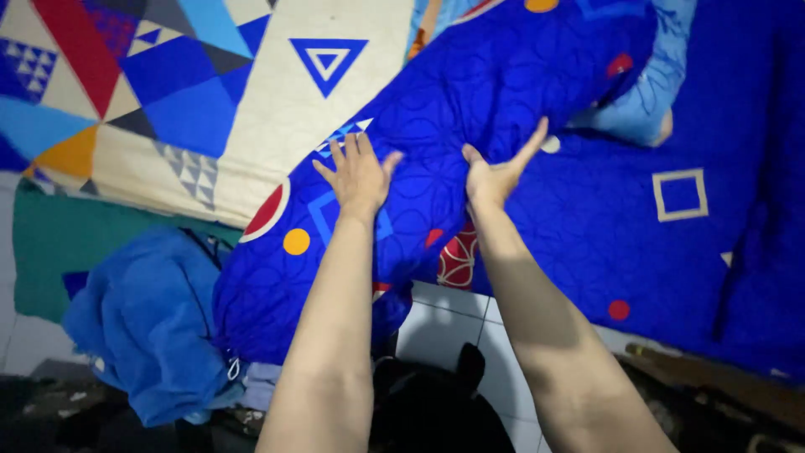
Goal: Tidying a bed by brushing it with a hand broom, folding several blankets, and arranging pillows.
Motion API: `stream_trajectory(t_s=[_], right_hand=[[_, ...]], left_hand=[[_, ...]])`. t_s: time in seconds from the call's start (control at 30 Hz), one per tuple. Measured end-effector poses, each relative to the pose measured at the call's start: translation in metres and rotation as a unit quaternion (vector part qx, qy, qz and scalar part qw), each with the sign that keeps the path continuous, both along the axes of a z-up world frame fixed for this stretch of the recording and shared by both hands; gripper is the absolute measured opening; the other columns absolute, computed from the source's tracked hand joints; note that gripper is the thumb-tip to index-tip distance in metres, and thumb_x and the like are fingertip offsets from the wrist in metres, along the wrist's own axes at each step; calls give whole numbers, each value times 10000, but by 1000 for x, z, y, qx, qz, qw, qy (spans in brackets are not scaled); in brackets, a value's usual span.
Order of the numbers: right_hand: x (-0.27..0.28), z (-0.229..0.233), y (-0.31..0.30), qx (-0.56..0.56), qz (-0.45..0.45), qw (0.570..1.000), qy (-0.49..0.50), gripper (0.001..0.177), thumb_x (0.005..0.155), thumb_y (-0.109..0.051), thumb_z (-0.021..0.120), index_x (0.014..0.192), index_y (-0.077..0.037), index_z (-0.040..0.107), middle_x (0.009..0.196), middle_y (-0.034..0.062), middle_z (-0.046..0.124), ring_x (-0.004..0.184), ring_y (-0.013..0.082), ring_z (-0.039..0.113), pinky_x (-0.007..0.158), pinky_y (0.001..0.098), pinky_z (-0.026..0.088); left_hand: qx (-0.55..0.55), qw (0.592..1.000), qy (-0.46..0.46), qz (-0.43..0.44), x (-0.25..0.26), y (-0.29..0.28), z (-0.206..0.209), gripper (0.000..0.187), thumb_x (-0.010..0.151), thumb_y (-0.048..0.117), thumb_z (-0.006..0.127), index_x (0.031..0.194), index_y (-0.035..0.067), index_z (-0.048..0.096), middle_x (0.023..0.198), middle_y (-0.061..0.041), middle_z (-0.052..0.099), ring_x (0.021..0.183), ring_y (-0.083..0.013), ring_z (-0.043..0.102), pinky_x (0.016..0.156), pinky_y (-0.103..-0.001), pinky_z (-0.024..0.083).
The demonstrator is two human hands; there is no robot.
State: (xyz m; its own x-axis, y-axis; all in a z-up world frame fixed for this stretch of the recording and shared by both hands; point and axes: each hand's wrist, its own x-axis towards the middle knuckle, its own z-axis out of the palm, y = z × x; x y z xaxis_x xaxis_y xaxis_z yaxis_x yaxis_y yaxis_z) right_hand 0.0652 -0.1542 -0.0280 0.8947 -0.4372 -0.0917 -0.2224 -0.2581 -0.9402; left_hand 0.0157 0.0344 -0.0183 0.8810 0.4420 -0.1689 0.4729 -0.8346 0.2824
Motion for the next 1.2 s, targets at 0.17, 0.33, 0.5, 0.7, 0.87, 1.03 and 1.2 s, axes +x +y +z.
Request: stream_trajectory(t_s=[0.17, 0.33, 0.5, 0.7, 0.87, 1.03, 1.2], right_hand=[[-1, 9, -5, 77, -12, 991, -112, 1252, 616, 158, 875, 1632, -191, 231, 1702, 189, 182, 1544, 327, 283, 1249, 386, 259], [20, 60, -29, 228, -60, 964, -122, 1206, 607, 189, 777, 1632, -200, 277, 1669, 172, 327, 1477, 345, 392, 1153, 429, 377], [86, 89, -109, 200, -80, 949, -229, 1189, 668, 213, 786, 1656, -202, 272, 1696, 179, 325, 1533, 335, 377, 1247, 408, 351], [143, 83, -191, 350, -174, 869, -303, 1169, 754, 139, 812, 1636, -275, 166, 1677, 179, 267, 1501, 374, 369, 1215, 463, 386], [179, 14, -242, 481, -282, 825, -96, 1244, 693, 96, 764, 1519, -456, 15, 1596, 120, 315, 1405, 334, 417, 1113, 605, 407], [189, -38, -273, 606, -202, 766, 74, 906, 754, -217, 795, 1498, -254, 279, 1549, 178, 451, 1354, 444, 517, 1037, 763, 435], [199, -55, -287, 638, -121, 751, 122, 909, 719, -591, 770, 1431, -84, 523, 1460, 165, 569, 1317, 440, 562, 1053, 748, 426]], left_hand=[[55, 993, -109, 5, 20, -22, -41, 267, 930, 120, 575, 1191, 104, 631, 1201, -101, 639, 1191, -322, 563, 1078, -640, 364], [-13, 980, -195, 35, 59, -60, 37, 178, 901, 64, 561, 1078, 62, 583, 1069, -125, 621, 1084, -360, 560, 879, -537, 411], [-12, 936, -349, -42, 153, -128, 92, 239, 838, 42, 568, 1076, 71, 580, 1052, -117, 618, 1063, -361, 556, 856, -522, 392], [1, 910, -380, -165, 235, -207, 110, 217, 947, 121, 594, 1164, 136, 605, 1140, -50, 643, 1144, -302, 563, 1014, -522, 402], [-81, 961, -133, -228, 214, -245, 62, 658, 923, 475, 715, 1436, 131, 487, 1545, -138, 396, 1425, -430, 305, 1116, -712, 161], [119, 934, -66, -329, 166, -237, -8, 938, 774, 384, 647, 1634, 226, 310, 1702, -96, 209, 1554, -385, 206, 1167, -737, 150], [235, 914, -130, -304, 160, -180, -48, 705, 1019, 156, 562, 1668, 269, 309, 1739, -49, 188, 1570, -423, 182, 1116, -811, 140]])
